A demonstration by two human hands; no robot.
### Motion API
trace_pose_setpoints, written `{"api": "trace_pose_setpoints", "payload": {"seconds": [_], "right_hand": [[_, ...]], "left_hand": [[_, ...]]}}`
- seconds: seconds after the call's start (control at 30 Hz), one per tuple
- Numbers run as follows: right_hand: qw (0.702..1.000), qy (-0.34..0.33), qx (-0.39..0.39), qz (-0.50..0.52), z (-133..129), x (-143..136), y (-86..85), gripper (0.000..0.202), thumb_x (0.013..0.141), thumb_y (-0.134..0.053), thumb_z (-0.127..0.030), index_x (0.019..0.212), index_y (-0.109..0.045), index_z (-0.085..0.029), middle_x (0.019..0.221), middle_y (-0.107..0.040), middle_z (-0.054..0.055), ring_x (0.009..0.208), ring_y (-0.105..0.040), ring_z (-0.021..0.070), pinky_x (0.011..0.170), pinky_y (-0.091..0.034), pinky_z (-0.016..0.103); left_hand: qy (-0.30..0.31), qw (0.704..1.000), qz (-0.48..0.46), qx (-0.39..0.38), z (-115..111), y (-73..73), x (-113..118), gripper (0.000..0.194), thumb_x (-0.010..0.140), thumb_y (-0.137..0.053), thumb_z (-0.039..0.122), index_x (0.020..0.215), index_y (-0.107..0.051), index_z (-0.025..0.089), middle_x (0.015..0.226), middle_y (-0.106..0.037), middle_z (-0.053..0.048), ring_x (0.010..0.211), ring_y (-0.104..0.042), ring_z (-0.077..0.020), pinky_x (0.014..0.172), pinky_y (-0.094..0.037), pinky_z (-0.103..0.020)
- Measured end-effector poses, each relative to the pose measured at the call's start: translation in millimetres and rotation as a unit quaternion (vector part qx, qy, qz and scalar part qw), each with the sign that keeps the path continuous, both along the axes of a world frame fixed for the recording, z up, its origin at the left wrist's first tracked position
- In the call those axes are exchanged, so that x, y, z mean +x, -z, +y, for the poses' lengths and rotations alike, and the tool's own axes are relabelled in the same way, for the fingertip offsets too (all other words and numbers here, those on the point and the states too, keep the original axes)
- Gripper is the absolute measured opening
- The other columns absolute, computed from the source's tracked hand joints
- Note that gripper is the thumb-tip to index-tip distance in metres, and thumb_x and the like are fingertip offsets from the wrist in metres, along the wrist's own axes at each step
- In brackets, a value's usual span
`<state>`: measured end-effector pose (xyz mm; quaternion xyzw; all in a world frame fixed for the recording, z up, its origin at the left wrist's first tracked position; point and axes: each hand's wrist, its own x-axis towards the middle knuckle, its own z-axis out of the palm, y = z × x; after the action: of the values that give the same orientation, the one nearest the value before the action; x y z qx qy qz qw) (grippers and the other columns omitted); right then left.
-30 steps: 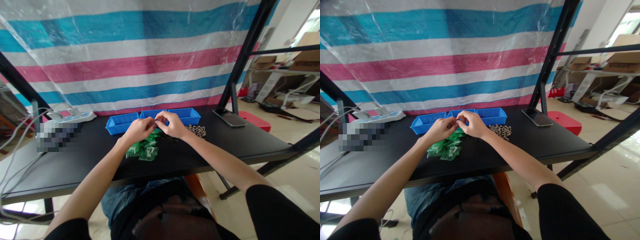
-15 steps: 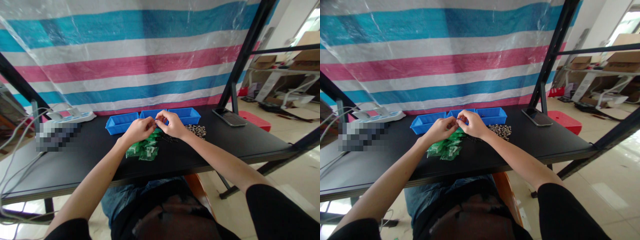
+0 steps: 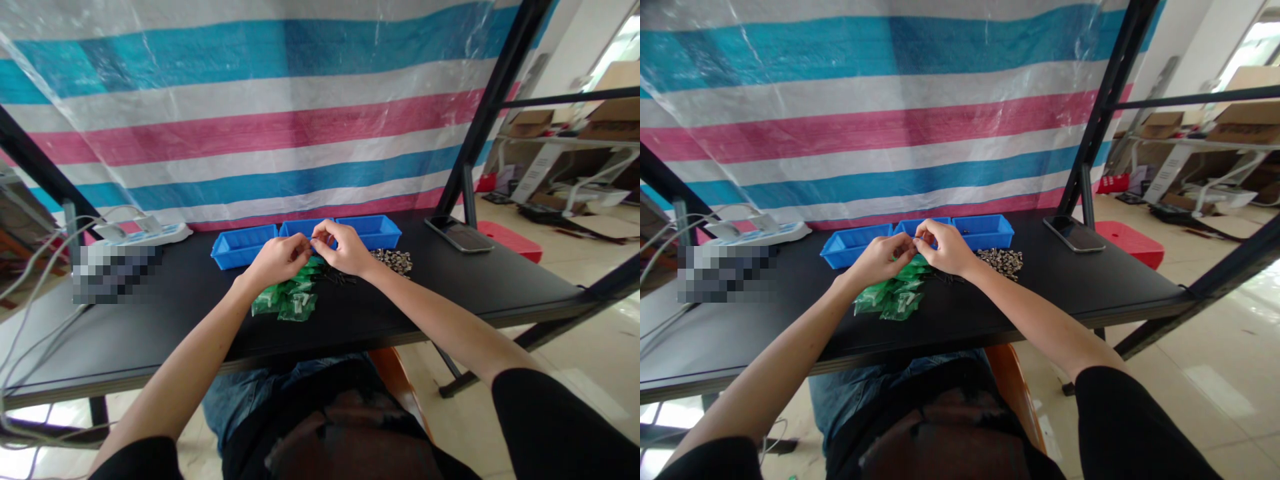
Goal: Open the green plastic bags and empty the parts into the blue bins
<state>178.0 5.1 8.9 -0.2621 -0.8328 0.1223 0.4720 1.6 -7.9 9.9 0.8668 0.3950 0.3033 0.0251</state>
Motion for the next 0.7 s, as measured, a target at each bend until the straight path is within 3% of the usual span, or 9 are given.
{"api": "trace_pose_setpoints", "payload": {"seconds": [0.7], "right_hand": [[1.000, -0.017, -0.019, -0.011, 1.8, -1.4, 3.0, 0.006, 0.079, -0.050, -0.021, 0.080, -0.052, -0.016, 0.068, -0.056, 0.000, 0.062, -0.054, 0.0105, 0.059, -0.041, 0.023]], "left_hand": [[-0.006, 1.000, -0.011, 0.003, 2.8, 3.8, -1.0, 0.006, 0.078, -0.046, 0.022, 0.080, -0.050, 0.018, 0.061, -0.055, 0.002, 0.053, -0.052, -0.0106, 0.054, -0.038, -0.022]]}}
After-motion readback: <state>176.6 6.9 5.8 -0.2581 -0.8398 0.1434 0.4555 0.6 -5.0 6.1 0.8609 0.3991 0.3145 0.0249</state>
